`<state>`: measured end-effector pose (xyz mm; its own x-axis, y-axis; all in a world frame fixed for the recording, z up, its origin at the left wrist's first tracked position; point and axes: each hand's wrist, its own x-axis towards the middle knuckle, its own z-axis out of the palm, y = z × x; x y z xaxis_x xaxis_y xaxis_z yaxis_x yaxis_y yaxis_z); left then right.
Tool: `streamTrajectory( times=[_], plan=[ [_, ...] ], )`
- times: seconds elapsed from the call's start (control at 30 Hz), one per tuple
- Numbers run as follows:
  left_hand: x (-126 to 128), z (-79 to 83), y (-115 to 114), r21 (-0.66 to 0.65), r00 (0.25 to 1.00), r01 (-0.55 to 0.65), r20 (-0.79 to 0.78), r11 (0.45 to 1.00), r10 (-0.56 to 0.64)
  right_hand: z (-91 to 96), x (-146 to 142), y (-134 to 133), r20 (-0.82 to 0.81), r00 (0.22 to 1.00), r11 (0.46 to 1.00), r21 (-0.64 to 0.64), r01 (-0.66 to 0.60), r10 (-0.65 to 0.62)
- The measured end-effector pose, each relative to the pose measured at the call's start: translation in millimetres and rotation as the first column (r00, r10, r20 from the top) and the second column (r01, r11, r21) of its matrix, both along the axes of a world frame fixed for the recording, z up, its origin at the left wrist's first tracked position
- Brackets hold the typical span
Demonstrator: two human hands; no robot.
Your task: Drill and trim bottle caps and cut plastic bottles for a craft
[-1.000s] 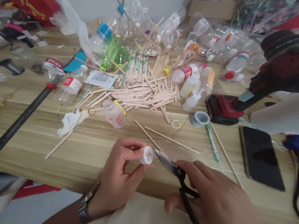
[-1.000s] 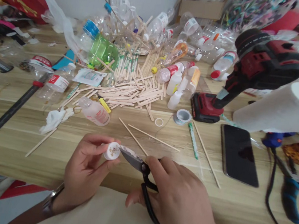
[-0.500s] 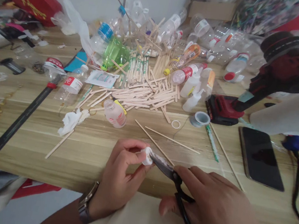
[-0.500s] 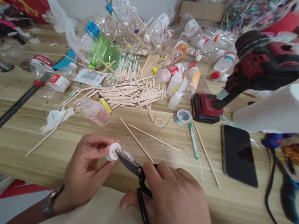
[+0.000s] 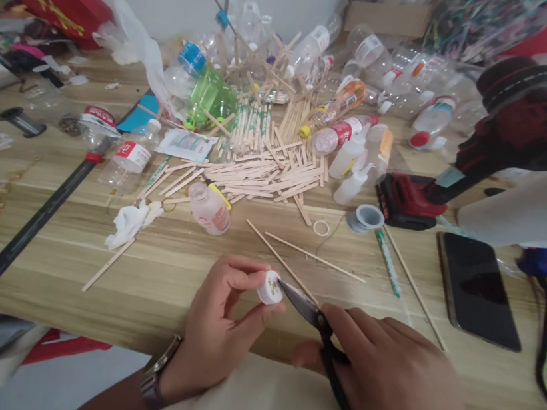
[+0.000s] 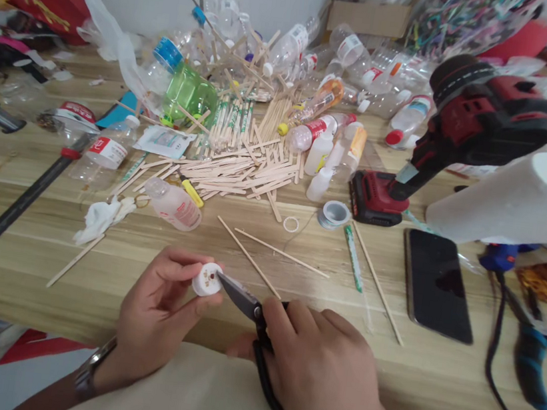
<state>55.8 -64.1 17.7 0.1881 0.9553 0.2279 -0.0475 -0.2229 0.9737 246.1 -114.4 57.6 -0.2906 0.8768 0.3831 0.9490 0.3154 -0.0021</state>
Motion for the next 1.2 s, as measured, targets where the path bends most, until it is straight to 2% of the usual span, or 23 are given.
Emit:
streamTrajectory(
  times=[0.1, 0.23, 0.4, 0.6, 0.97, 1.1, 1.2],
  plan=[
    [5, 6.6, 2, -0.056, 0.993, 0.062, 0.101, 0.996, -0.056, -2.6, 8, -2, -0.033, 0.999, 1.000, -0.024, -0.015, 0.015],
    [8, 8.3, 6, -0.133, 0.974, 0.120, 0.209, 0.984, -0.090, -5.1, 19, -5, -0.096, 0.995, 0.991, -0.126, -0.036, 0.023],
    [9, 5.5, 7, -0.106, 0.968, 0.129, 0.228, 0.986, -0.102, -6.3, 21, -3, -0.154, 0.988, 0.978, -0.207, -0.041, 0.009],
    [7, 5.7, 7, -0.064, 0.979, 0.131, 0.165, 0.989, -0.119, -2.4, 13, -2, -0.160, 0.987, 0.991, -0.134, -0.021, -0.001],
    [3, 4.0, 4, -0.023, 0.988, 0.149, 0.042, 0.989, -0.148, -1.0, 6, -4, -0.001, 1.000, 0.995, -0.099, 0.030, -0.030],
    [1, 0.4, 3, -0.050, 0.989, 0.144, -0.006, 0.988, -0.145, -1.1, 4, -6, 0.052, 0.998, 0.998, -0.038, 0.045, -0.043],
    [1, 1.0, 2, -0.105, 0.993, 0.119, 0.016, 0.987, -0.118, -1.8, 3, -5, 0.076, 0.996, 0.999, -0.016, 0.051, -0.049]
  ],
)
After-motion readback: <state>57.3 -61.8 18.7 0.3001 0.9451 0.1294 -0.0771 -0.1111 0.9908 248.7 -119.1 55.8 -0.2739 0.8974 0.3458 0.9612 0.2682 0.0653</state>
